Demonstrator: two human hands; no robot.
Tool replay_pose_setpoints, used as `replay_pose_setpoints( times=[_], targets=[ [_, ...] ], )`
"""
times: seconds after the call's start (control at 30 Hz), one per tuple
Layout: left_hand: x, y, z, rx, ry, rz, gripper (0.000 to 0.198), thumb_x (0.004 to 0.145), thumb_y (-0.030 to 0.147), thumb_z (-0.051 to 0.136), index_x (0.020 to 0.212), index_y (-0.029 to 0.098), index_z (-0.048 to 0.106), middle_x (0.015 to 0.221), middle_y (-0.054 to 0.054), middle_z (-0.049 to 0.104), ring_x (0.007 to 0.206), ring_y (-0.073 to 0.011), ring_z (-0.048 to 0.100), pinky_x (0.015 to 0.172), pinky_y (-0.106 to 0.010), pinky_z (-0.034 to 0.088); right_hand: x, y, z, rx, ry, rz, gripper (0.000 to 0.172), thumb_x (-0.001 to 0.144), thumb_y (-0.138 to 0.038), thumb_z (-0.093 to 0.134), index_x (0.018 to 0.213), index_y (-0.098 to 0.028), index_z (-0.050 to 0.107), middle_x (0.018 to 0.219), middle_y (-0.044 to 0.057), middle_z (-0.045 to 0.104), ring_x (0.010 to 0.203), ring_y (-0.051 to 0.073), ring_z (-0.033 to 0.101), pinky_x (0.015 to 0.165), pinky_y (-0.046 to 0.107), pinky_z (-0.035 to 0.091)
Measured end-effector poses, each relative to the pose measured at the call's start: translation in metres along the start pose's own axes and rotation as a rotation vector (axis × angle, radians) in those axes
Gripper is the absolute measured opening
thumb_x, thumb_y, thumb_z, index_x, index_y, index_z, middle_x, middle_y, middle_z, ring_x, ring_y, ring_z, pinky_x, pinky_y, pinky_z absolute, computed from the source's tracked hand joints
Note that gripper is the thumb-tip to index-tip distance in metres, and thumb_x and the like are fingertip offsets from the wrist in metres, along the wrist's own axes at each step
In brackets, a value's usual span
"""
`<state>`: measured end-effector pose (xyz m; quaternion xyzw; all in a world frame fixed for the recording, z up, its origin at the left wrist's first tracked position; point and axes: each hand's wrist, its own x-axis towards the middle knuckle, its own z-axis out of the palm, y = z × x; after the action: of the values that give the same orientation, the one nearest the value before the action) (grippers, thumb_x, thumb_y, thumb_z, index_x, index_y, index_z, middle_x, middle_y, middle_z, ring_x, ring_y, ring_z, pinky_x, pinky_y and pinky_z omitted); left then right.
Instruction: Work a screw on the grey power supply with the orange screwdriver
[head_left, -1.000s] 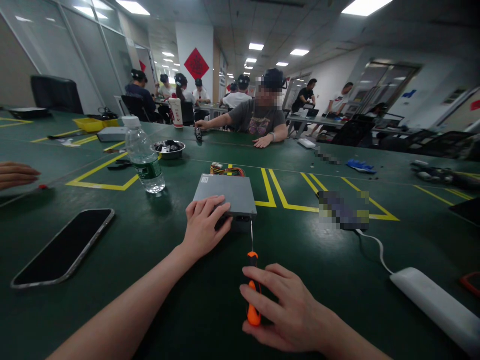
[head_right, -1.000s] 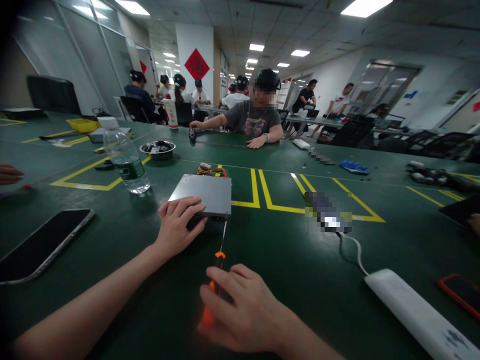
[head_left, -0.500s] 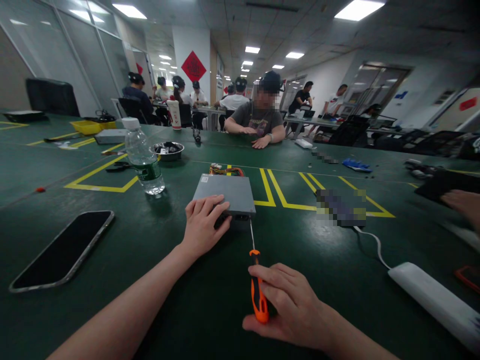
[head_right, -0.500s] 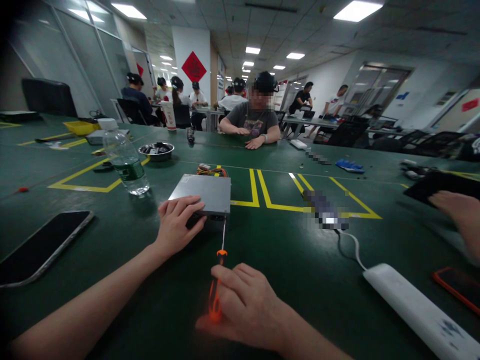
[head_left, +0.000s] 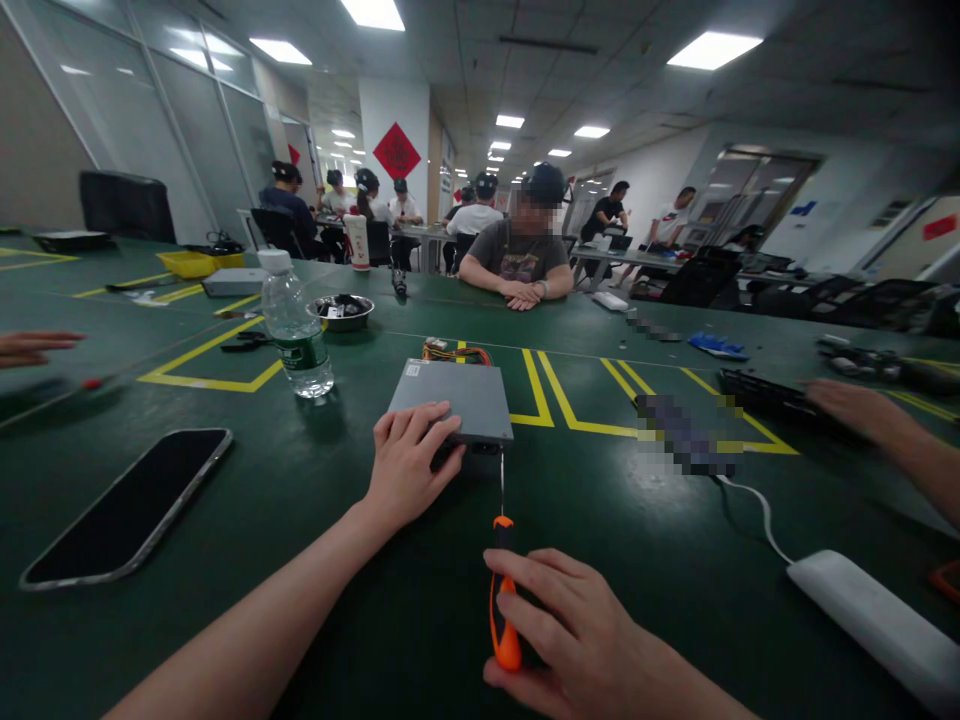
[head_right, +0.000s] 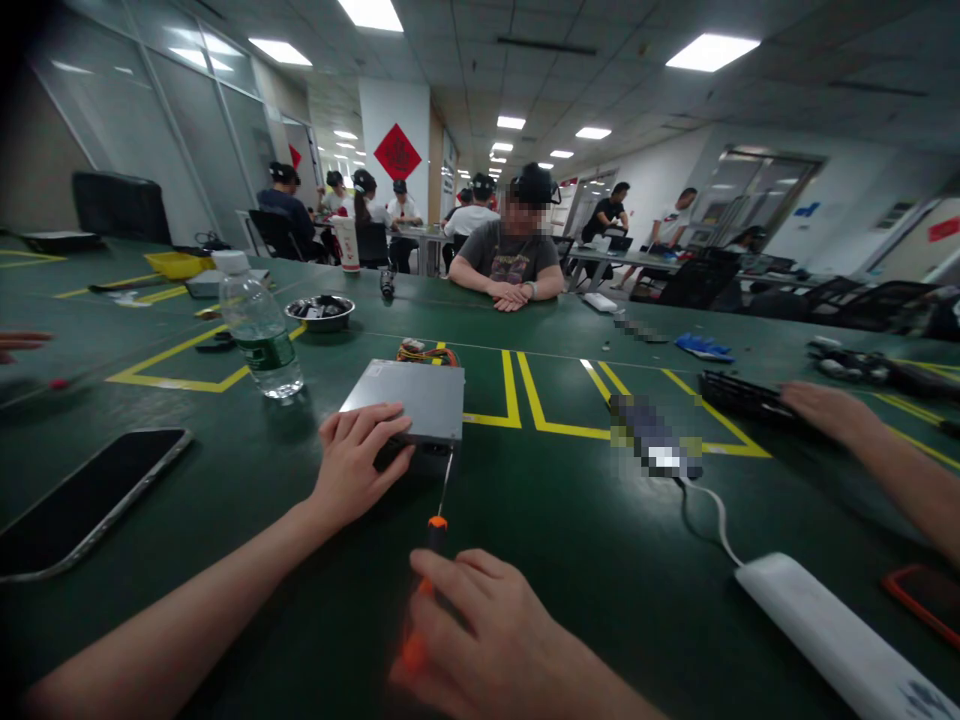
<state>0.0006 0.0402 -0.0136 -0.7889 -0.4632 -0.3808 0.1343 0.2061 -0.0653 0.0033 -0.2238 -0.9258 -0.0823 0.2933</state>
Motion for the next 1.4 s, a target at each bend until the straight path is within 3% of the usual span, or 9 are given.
replay_pose_setpoints(
  times=[0.17, 0.27, 0.37, 0.5, 0.6, 0.8, 1.0, 1.2, 1.4],
  targets=[
    [0.0, 0.002, 0.001, 0.014, 0.003, -0.01, 0.024, 0.082, 0.032, 0.052, 0.105, 0.027, 0.054, 0.118, -0.004, 0.058, 0.11, -0.0232, 0.049, 0.088, -0.043, 0.028, 0.005, -0.002, -0.002, -0.033, -0.031, 0.011, 0.029, 0.092, -0.037, 0.043, 0.105, -0.015, 0.055, 0.102, 0.015, 0.063, 0.081, 0.018, 0.063, 0.067, 0.031, 0.049],
    [0.0, 0.003, 0.002, 0.013, 0.012, -0.019, 0.024, 0.082, 0.032, 0.053, 0.105, 0.027, 0.054, 0.118, -0.004, 0.058, 0.11, -0.0233, 0.049, 0.089, -0.043, 0.028, 0.005, -0.002, 0.001, -0.037, 0.069, -0.006, 0.027, 0.091, -0.038, 0.048, 0.093, -0.012, 0.055, 0.094, 0.015, 0.065, 0.07, 0.015, 0.063, 0.061, 0.028, 0.048],
    [0.0, 0.003, 0.003, 0.01, 0.015, -0.029, 0.023, 0.081, 0.033, 0.053, 0.104, 0.027, 0.055, 0.118, -0.004, 0.059, 0.11, -0.0233, 0.049, 0.089, -0.043, 0.027, 0.004, -0.001, 0.0, -0.034, 0.14, 0.027, 0.027, 0.09, -0.04, 0.048, 0.089, -0.013, 0.052, 0.094, 0.014, 0.066, 0.075, 0.015, 0.064, 0.066, 0.027, 0.05],
    [0.0, 0.002, 0.003, 0.007, 0.009, -0.026, 0.023, 0.081, 0.032, 0.053, 0.104, 0.027, 0.055, 0.118, -0.004, 0.059, 0.109, -0.0233, 0.049, 0.088, -0.042, 0.028, 0.003, -0.002, -0.006, -0.026, 0.041, 0.062, 0.032, 0.093, -0.039, 0.04, 0.106, -0.013, 0.052, 0.104, 0.014, 0.064, 0.091, 0.018, 0.063, 0.075, 0.029, 0.05],
    [0.0, 0.003, 0.001, 0.008, 0.007, -0.023, 0.023, 0.082, 0.032, 0.052, 0.104, 0.026, 0.055, 0.118, -0.003, 0.059, 0.109, -0.0228, 0.049, 0.088, -0.042, 0.028, 0.003, -0.003, -0.005, -0.049, -0.028, 0.036, 0.029, 0.094, -0.033, 0.038, 0.108, -0.014, 0.054, 0.103, 0.014, 0.064, 0.089, 0.018, 0.063, 0.073, 0.031, 0.051],
    [0.001, 0.003, 0.0, 0.0, 0.006, -0.022, 0.023, 0.082, 0.032, 0.053, 0.104, 0.027, 0.055, 0.118, -0.003, 0.059, 0.11, -0.0231, 0.049, 0.089, -0.042, 0.028, 0.003, -0.002, -0.002, -0.032, 0.103, 0.049, 0.023, 0.092, -0.033, 0.043, 0.094, -0.012, 0.052, 0.096, 0.014, 0.066, 0.08, 0.016, 0.064, 0.069, 0.028, 0.051],
    [0.0, 0.002, 0.001, 0.007, 0.001, -0.023, 0.024, 0.082, 0.033, 0.052, 0.105, 0.027, 0.055, 0.119, -0.003, 0.058, 0.11, -0.0231, 0.048, 0.089, -0.043, 0.027, 0.009, -0.003, -0.009, -0.077, 0.007, 0.045, 0.031, 0.096, -0.036, 0.033, 0.105, -0.016, 0.055, 0.101, 0.012, 0.065, 0.089, 0.016, 0.064, 0.072, 0.026, 0.052],
    [0.001, 0.002, 0.002, -0.001, -0.001, -0.039, 0.023, 0.082, 0.032, 0.053, 0.104, 0.027, 0.056, 0.118, -0.003, 0.058, 0.109, -0.0234, 0.049, 0.088, -0.042, 0.028, 0.005, 0.0, -0.003, -0.108, 0.155, -0.009, 0.023, 0.092, -0.033, 0.045, 0.09, -0.012, 0.054, 0.09, 0.013, 0.068, 0.072, 0.013, 0.066, 0.067, 0.024, 0.053],
    [0.001, 0.003, 0.001, -0.017, 0.005, -0.041, 0.023, 0.081, 0.032, 0.053, 0.103, 0.027, 0.056, 0.117, -0.003, 0.058, 0.109, -0.023, 0.049, 0.088, -0.042, 0.028, 0.01, 0.001, 0.002, -0.119, 0.09, -0.052, 0.028, 0.095, -0.032, 0.038, 0.1, -0.014, 0.058, 0.092, 0.013, 0.067, 0.084, 0.015, 0.065, 0.067, 0.024, 0.053]
  ],
)
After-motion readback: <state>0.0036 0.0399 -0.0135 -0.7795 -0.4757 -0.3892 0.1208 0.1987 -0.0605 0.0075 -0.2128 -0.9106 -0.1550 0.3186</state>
